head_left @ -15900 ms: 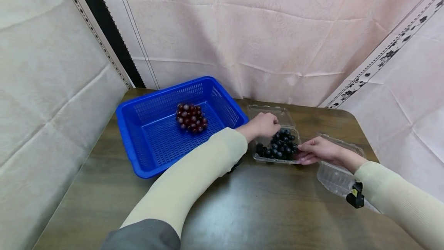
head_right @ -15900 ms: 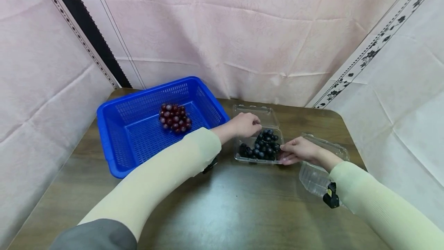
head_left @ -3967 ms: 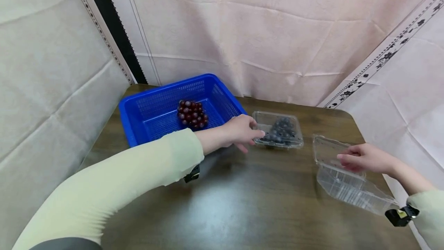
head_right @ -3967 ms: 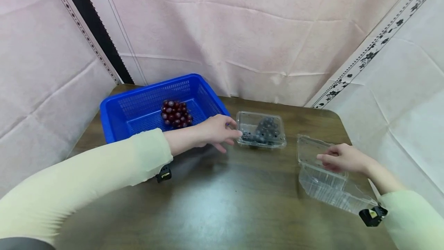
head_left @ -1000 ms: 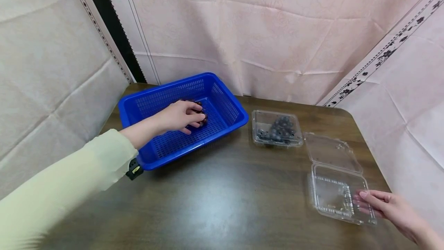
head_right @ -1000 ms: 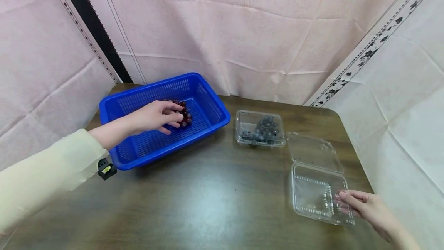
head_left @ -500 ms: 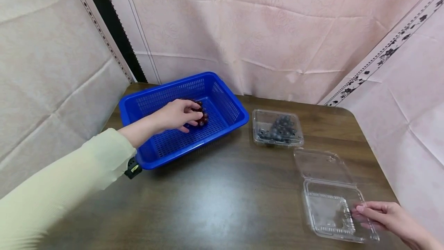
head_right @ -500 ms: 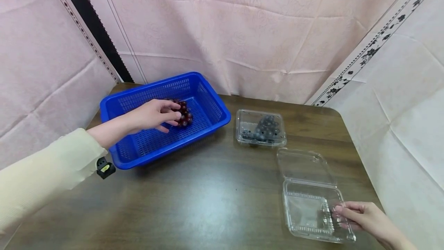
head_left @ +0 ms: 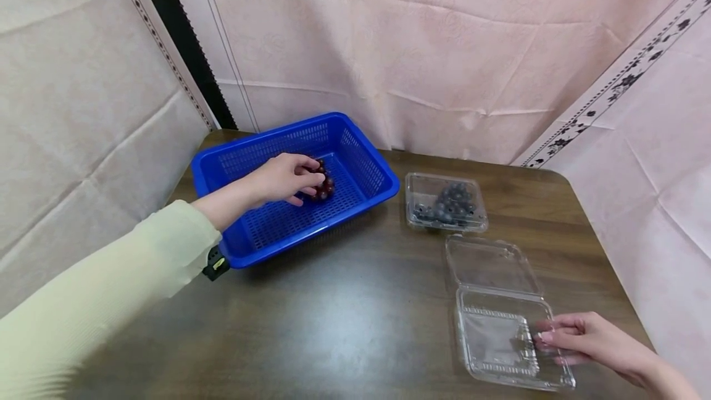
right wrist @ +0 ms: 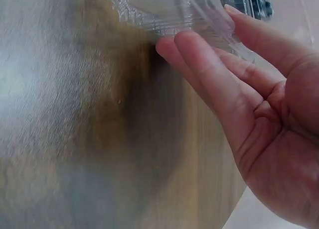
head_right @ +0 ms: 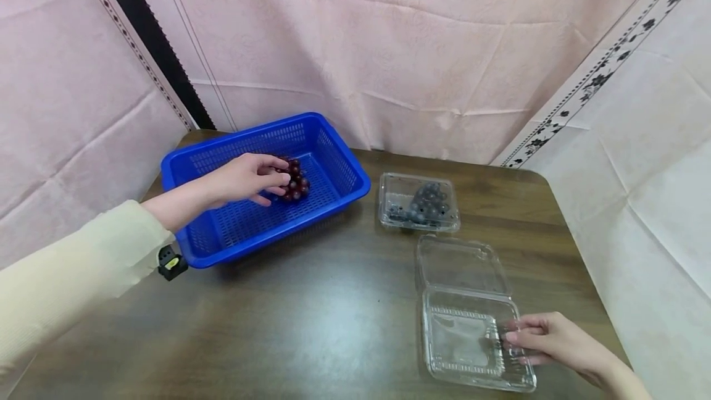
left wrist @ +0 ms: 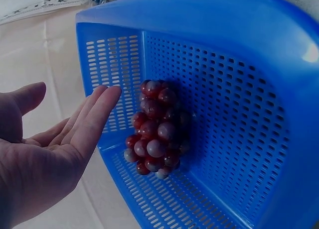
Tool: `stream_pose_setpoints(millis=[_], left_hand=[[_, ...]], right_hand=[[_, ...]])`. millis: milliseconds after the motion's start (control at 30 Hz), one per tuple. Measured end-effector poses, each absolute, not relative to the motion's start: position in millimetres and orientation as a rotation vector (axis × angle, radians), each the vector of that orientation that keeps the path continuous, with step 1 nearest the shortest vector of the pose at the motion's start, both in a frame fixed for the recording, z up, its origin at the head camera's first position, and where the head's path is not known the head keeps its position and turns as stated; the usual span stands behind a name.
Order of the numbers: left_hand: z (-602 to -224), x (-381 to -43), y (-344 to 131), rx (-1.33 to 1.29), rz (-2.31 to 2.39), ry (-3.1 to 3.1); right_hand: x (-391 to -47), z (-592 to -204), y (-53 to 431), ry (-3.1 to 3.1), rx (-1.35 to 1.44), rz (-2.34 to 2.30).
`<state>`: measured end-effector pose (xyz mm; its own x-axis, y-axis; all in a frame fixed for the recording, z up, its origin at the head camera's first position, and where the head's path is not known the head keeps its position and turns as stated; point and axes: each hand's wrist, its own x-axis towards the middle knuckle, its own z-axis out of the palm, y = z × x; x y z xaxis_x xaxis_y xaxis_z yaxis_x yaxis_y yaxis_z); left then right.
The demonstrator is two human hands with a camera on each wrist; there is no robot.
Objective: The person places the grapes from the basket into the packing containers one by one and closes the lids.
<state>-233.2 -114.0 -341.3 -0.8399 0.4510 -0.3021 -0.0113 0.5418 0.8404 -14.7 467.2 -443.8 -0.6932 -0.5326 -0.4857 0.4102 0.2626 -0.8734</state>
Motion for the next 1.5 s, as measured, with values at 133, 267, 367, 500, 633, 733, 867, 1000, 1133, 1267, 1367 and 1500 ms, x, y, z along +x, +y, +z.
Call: stream_pose_setpoints(millis=[133,267,367,500,633,733,867,1000,1133,1267,1367,1500], left_hand=[[-340.6,-233.4,-114.5,0.345,1.25,2.295],[-338.4,-232.0,-114.8,0.329,1.246,2.294],[-339.0,-233.1,-115.5,0.323,1.241,2.299],[-339.8,-235.1,-116.0,0.315,1.231,2.31],[-338.1,-237.7,-116.4,0.309,1.209,2.334],[-336.9,-242.1,-117.8,0.305,1.191,2.365],[-335.7,-248.9,-120.7,0.292,1.16,2.404],[-335.1,-255.6,-124.5,0.274,1.08,2.456],[-334.7,-264.1,-128.6,0.269,0.98,2.515],[-334.5,-271.8,-132.9,0.204,0.912,2.521],[-335.7,-277.1,-134.9,0.128,0.905,2.475],[-338.6,-282.8,-136.1,0.064,0.928,2.417]], right_hand=[[-19.5,-442.3,457.4,1.793,-0.142,-1.517],[-24.7,-441.5,445.4,1.857,-0.135,-1.453],[-29.0,-442.1,438.3,1.856,-0.126,-1.433],[-33.1,-443.3,434.7,1.806,-0.163,-1.466],[-36.9,-444.2,434.5,1.752,-0.2,-1.491],[-39.2,-445.4,435.1,1.714,-0.2,-1.506],[-41.6,-447.3,436.1,1.648,-0.193,-1.533],[-43.0,-449.0,436.9,1.59,-0.194,-1.554],[-41.8,-449.1,437.2,1.59,-0.206,-1.557],[-39.8,-447.9,438.2,1.625,-0.193,-1.541],[-37.5,-447.0,440.4,1.663,-0.168,-1.526],[-34.2,-446.3,443.6,1.686,-0.15,-1.527]])
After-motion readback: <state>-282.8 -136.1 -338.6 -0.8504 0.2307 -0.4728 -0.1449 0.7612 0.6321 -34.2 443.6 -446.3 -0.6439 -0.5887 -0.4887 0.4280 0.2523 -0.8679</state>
